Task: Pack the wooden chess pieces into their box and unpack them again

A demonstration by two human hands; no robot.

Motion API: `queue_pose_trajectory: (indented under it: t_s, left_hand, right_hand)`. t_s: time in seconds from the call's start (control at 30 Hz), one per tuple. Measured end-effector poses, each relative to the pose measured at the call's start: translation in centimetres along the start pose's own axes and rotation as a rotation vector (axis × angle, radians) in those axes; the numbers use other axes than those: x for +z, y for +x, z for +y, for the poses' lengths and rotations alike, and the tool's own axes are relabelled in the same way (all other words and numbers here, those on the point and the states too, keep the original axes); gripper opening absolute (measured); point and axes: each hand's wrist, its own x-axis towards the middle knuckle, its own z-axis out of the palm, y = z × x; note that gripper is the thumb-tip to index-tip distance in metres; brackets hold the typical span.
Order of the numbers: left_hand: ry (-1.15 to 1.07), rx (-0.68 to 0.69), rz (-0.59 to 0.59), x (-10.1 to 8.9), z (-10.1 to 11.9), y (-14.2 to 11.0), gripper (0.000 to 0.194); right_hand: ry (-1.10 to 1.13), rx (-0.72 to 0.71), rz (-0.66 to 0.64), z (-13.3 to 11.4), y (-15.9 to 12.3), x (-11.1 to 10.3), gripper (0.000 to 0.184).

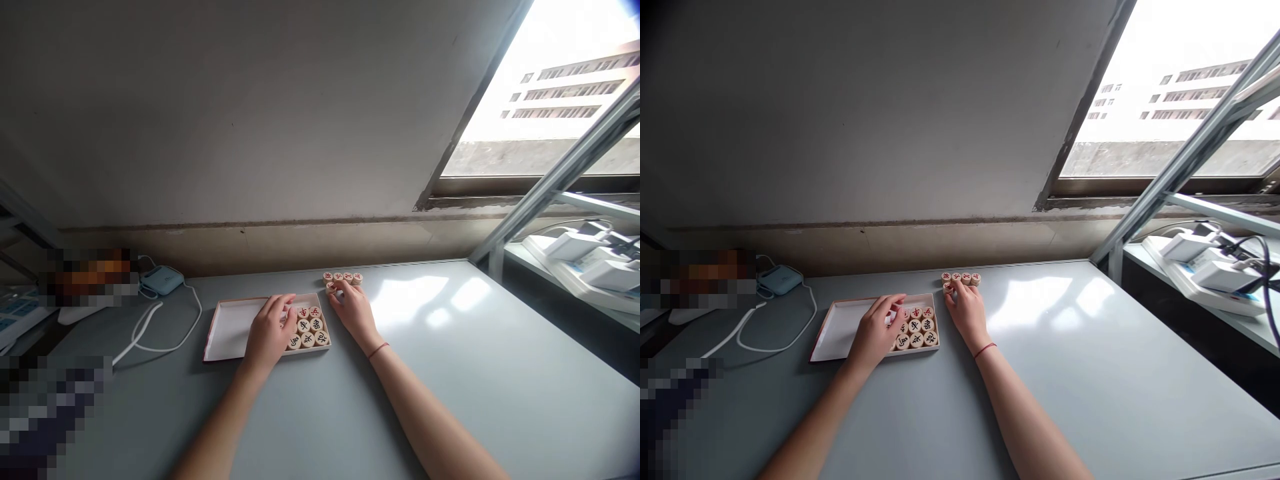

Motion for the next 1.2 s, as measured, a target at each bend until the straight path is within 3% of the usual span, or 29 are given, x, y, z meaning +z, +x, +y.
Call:
queue_pose_trajectory:
  t_s: [0.2,0.33,0.53,0.63,0.73,0.87,0.93,1.07,1.2]
  left_hand:
    - [0.079,0.009,0.034,-0.2,-1.1,0.4,0.024]
    - [0.259,0.006,0.018,-0.1,-1.7,0.3,0.023]
    - [0.498,-0.045,-0.135,0.0,-1.2,-0.3,0.028]
    - [0.505,-0.09,-0.193,0.1,-0.8,-0.4,0.029]
    - [0.487,-0.153,-0.2,0.2,-0.6,-0.4,0.027]
    - [0.453,-0.176,-0.203,0.2,-0.2,-0.2,0.022]
    - [0.44,-0.19,-0.212,0.1,-0.1,-0.1,0.02]
    - [0.429,-0.223,-0.223,0.1,0.0,-0.1,0.019]
    - [0.399,-0.252,-0.174,-0.1,0.2,0.1,0.017]
  right_hand:
    - [-0.018,-0.024,0.013,0.0,0.2,-0.1,0.023]
    - [-0.024,-0.079,0.062,-1.6,-0.1,-1.2,0.026]
    - [0.076,-0.011,-0.261,-5.2,-1.1,-2.5,0.027]
    - [0.089,0.013,-0.343,-5.8,-1.4,-2.4,0.03]
    - [0.086,-0.003,-0.303,-5.8,-1.4,-2.2,0.031]
    - [0.12,-0.211,-0.152,-5.8,-1.3,-2.1,0.032]
    - [0.155,-0.284,-0.201,-5.9,-1.2,-2.0,0.032]
    - [0.175,-0.29,-0.32,-5.9,-1.3,-1.7,0.032]
    - [0.195,-0.286,-0.269,-5.8,-1.4,-1.8,0.027]
